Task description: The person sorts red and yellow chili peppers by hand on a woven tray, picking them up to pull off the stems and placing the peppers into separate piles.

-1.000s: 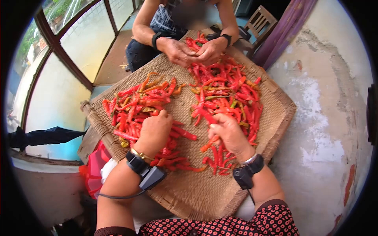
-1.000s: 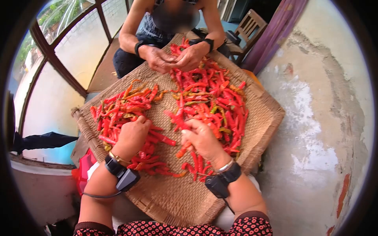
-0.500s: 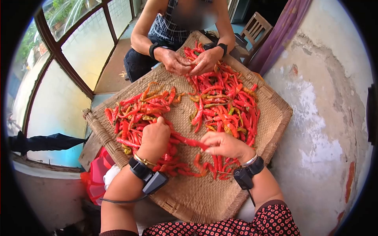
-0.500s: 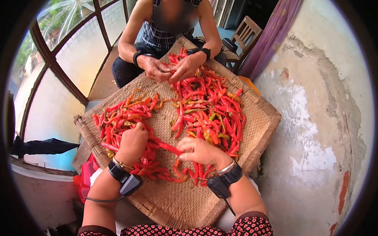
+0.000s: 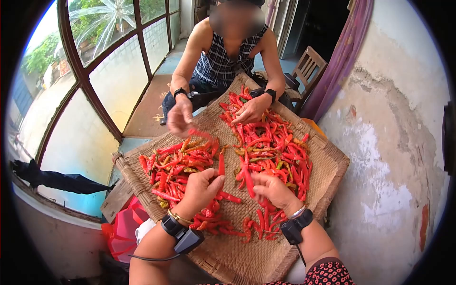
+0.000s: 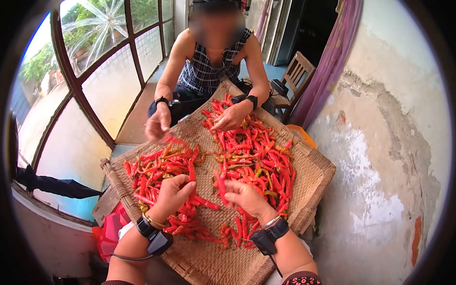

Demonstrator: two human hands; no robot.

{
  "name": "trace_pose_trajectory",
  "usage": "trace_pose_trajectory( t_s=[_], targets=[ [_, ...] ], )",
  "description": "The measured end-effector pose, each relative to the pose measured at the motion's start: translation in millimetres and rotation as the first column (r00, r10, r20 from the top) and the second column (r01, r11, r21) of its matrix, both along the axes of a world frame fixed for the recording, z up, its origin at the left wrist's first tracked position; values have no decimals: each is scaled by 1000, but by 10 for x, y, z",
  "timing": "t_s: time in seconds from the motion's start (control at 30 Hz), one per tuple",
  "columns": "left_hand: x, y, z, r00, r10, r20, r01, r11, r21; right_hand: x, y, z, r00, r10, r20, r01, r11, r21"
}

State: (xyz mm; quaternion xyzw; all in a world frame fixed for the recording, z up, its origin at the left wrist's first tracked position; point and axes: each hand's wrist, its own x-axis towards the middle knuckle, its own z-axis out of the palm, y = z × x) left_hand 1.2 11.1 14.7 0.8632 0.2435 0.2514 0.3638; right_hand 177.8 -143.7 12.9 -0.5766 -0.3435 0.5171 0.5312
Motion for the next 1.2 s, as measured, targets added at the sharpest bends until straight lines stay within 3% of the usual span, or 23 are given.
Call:
trace_pose_trajectory(
  t_s=[0.03, 0.07, 0.1, 0.13, 0.17, 0.23, 0.3, 0.37, 0.43, 0.53, 0.73, 0.77, 0.8, 0.83, 0.87, 0.9, 0.97, 1.07, 1.2],
  targets=[
    [31, -42, -44, 998, -35, 60, 52, 950, -308, 5, 17, -6, 1000, 1, 3, -1, 1000, 3],
    [59, -81, -61, 990, -52, 129, 118, 805, -581, 25, 37, -33, 985, -161, -68, 168, 980, 107],
    [68, -111, -34, 987, -113, 116, 161, 716, -679, 46, 53, -64, 938, -309, -156, 336, 921, 197],
    [90, -143, -32, 983, -136, 127, 186, 691, -699, 79, 31, -77, 956, -291, -44, 294, 941, 169],
    [100, -176, -45, 978, -160, 137, 209, 663, -719, 62, 17, -76, 956, -291, -45, 295, 940, 171],
    [124, -209, -137, 971, -191, 144, 235, 658, -715, -36, 11, -33, 983, -67, 169, 66, 998, 9],
    [134, -245, -166, 972, -189, 139, 225, 583, -781, -149, 4, -162, 996, -2, 95, -2, 999, 49],
    [123, -245, -199, 967, -215, 135, 236, 566, -790, -253, -11, -109, 969, 132, 211, -126, 991, -41],
    [121, -254, -196, 970, -183, 161, 231, 477, -848, -257, -9, -134, 969, 121, 217, -108, 992, -69],
    [118, -240, -207, 965, -206, 163, 241, 451, -860, -236, -15, -136, 962, 163, 220, -141, 984, -109],
    [143, -265, -273, 963, -244, 111, 218, 475, -852, -217, -25, -98, 955, 236, 180, -204, 962, -179],
    [150, -238, -302, 964, -243, 109, 217, 475, -853, -198, -27, -105, 943, 234, 238, -179, 957, -230],
    [162, -191, -350, 957, -291, -2, 242, 799, -551, -180, -30, -111, 926, 235, 296, -151, 948, -279],
    [171, -156, -390, 951, -284, -123, 268, 954, -136, -162, -33, -111, 926, 236, 295, -153, 948, -278],
    [150, -174, -438, 964, -224, -140, 246, 955, 165, -141, -38, -109, 921, 220, 322, -122, 947, -298],
    [134, -193, -439, 964, -224, -141, 246, 955, 164, -124, -44, -113, 914, 205, 349, -91, 944, -318],
    [108, -229, -427, 870, -195, -453, 335, 908, 253, -103, -47, -124, 918, 189, 348, -80, 950, -303],
    [101, -228, -486, 796, -259, -547, 466, 839, 281, -120, -38, -93, 917, 199, 347, -97, 952, -291],
    [103, -258, -475, 802, -227, -553, 461, 824, 330, -148, -30, -96, 901, 213, 377, -104, 952, -287]
  ],
)
